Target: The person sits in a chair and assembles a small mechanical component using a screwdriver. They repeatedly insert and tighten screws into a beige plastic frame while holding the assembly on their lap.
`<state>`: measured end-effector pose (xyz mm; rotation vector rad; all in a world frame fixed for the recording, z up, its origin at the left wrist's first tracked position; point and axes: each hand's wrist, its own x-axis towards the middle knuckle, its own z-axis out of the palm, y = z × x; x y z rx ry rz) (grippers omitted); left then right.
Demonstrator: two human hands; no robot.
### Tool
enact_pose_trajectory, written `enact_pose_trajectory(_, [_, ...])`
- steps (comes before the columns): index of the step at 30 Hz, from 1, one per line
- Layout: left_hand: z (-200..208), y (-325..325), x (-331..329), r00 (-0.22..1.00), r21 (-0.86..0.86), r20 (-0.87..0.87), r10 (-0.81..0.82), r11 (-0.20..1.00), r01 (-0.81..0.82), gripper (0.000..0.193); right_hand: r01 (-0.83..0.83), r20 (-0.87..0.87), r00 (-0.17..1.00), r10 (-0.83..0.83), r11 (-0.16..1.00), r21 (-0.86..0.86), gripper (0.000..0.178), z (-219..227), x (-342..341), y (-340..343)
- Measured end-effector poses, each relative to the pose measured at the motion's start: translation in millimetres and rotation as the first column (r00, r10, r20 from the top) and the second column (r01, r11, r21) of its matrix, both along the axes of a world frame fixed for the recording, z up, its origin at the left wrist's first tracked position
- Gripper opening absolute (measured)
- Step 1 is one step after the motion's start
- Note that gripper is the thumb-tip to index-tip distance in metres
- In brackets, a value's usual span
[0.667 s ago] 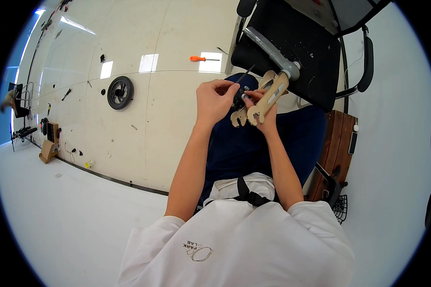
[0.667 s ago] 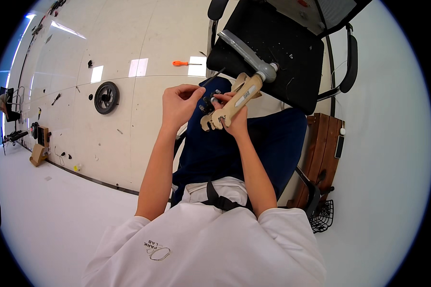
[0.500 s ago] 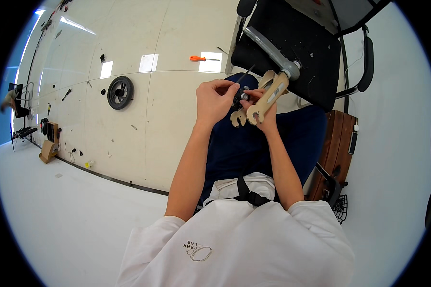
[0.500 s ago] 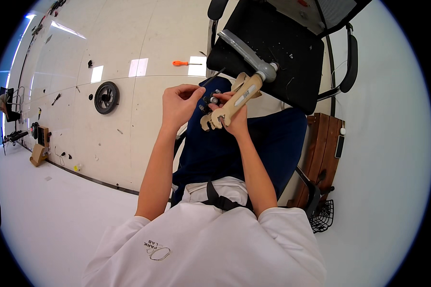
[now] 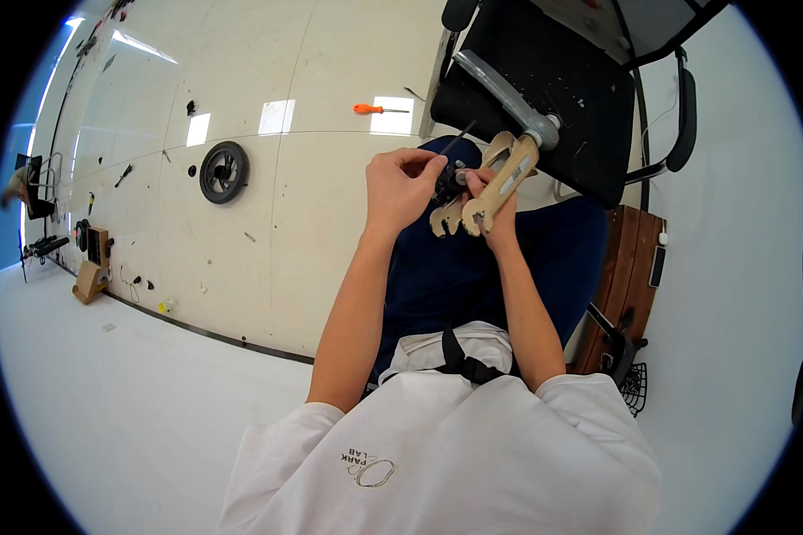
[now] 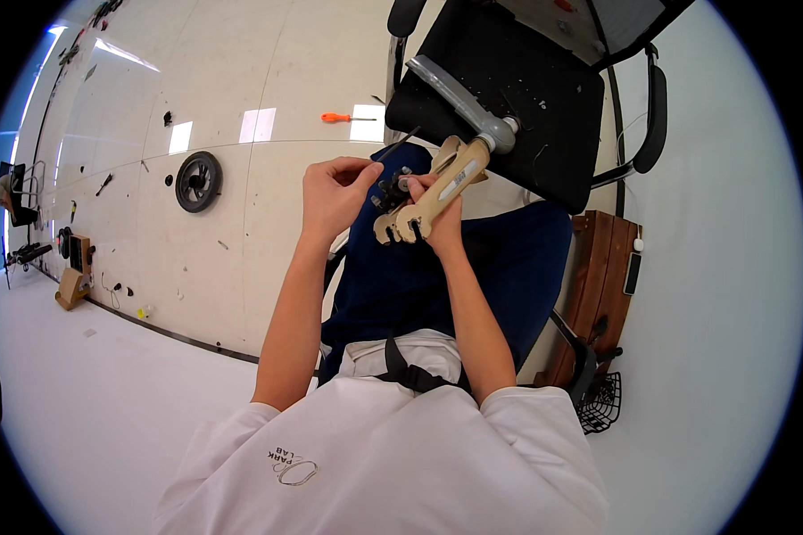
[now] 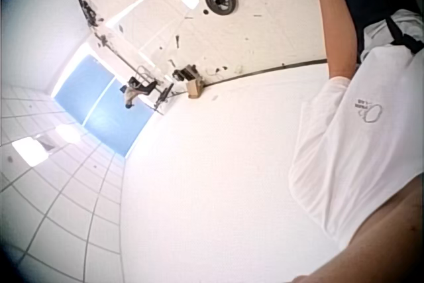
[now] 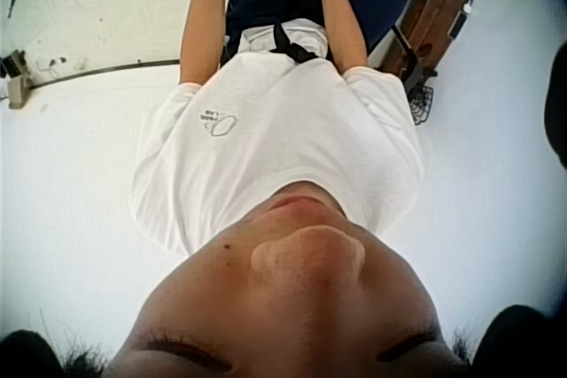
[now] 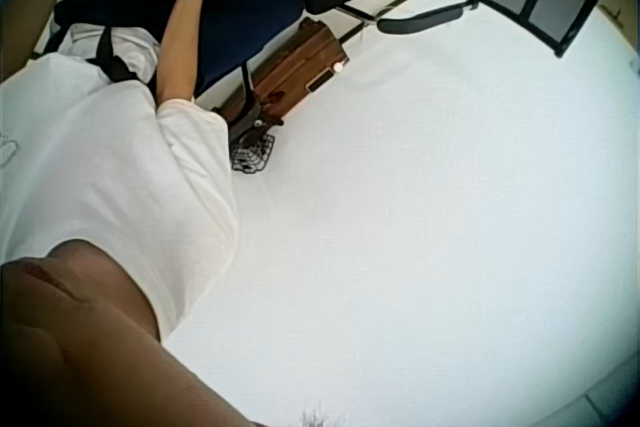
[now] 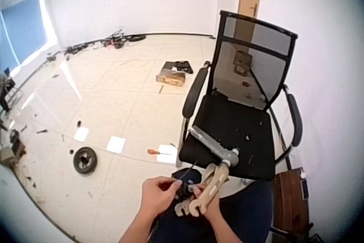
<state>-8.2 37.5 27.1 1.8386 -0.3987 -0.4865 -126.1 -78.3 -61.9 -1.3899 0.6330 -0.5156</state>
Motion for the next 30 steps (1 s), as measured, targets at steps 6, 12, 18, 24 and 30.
enact_pose_trajectory(6, [2, 1, 0, 1.0, 0.023, -0.016, -0.009, 1.0, 0.009, 0.02, -0.053, -0.017, 0.999, 0.052, 0.991, -0.125, 0.02, -3, -1, -3])
enact_pose_trajectory(12, [2, 0, 0, 1.0, 0.026, -0.01, -0.004, 1.0, 0.004, 0.02, 0.014, -0.006, 1.0, -0.015, 0.988, -0.151, 0.018, -1, 4, 2])
enact_pose_trajectory(18, [2, 1, 0, 1.0, 0.016, -0.014, -0.003, 1.0, 0.003, 0.02, -0.008, 0.004, 1.0, 0.01, 0.963, -0.27, 0.017, 11, -1, 6])
enact_pose_trajectory(24, [2, 1, 1, 1.0, 0.018, -0.016, -0.011, 1.0, 0.012, 0.02, -0.007, 0.001, 1.0, 0.007, 0.968, -0.25, 0.019, 6, -1, 6])
enact_pose_trajectory(30, [0, 1, 1, 1.0, 0.015, -0.009, -0.007, 1.0, 0.007, 0.02, -0.021, -0.002, 1.0, 0.022, 0.953, -0.303, 0.02, 12, -1, 8])
